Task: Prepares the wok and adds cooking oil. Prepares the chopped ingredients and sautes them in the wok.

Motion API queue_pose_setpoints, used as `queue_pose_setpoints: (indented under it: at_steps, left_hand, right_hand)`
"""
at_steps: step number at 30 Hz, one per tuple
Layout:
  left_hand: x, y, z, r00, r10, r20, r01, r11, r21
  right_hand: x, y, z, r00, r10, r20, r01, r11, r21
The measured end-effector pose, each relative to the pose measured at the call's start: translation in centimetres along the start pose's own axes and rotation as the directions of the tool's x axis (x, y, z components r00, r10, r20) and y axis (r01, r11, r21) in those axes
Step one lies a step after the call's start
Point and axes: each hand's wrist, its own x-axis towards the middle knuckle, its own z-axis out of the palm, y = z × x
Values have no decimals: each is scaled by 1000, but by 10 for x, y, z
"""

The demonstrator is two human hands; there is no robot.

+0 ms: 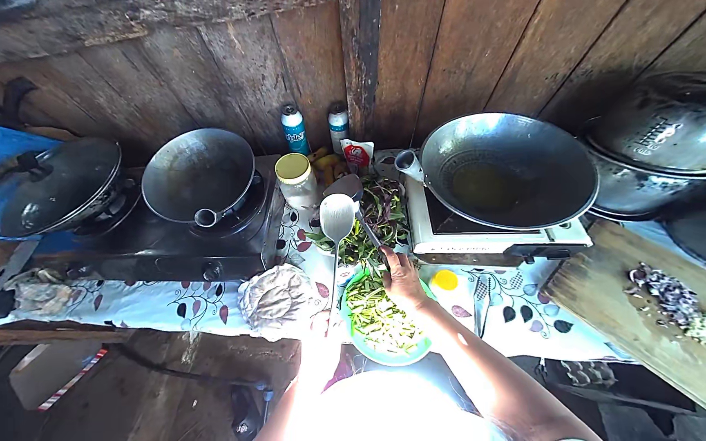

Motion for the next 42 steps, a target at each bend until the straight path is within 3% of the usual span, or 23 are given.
queue_pose_setpoints:
  at_steps: [4,8,10,12,14,16,18,20,23,27,30,42]
  left_hand:
    - [1,8,2,999,-36,13,37,996,-75]
    - [1,2,21,987,142,-71,-155,958,-242]
    - [-3,10,26,984,178,-3,-175,964,-202]
    - [-7,29,33,991,107,78,-94,985,-146]
    - [-12,36,51,986,161,44,-150,970,-194]
    - [-16,42,53,968,175,182,-140,972,-190]
    - [-1,46,51,940,206,271,-153,967,-204]
    - [25,58,46,938,278,208,-213,934,-287]
    - [67,105,34,978,152,143,-91,927,-365]
    - [89,131,39,923,362,128,-293,880,-374]
    - [84,147,63,910,414,15,-359,807,-468]
    - [52,188,114,905,356,233,-117,735,-668]
  right_hand:
    - [-6,11,-2,989,-46,-138,50,998,32]
    - [-28,5,-2,898,-134,-420,244,945,219]
    - [-46,-15,-11,950,-104,-294,242,839,487]
    - [-63,-38,-22,986,-111,-126,168,659,733]
    - [-75,-47,-28,991,-123,-50,104,483,869]
    - [-82,-48,-32,996,-61,-59,78,409,909]
    - [-85,-42,-44,998,45,-54,28,449,893]
    - [-92,-23,-50,993,32,-116,82,521,850]
    - [-113,-5,-62,990,3,-140,110,607,787]
    - [-140,10,-64,983,9,-185,140,621,771]
    - [-154,23,-61,959,26,-284,198,657,728]
    - [-189,63,-56,826,92,-557,259,814,520]
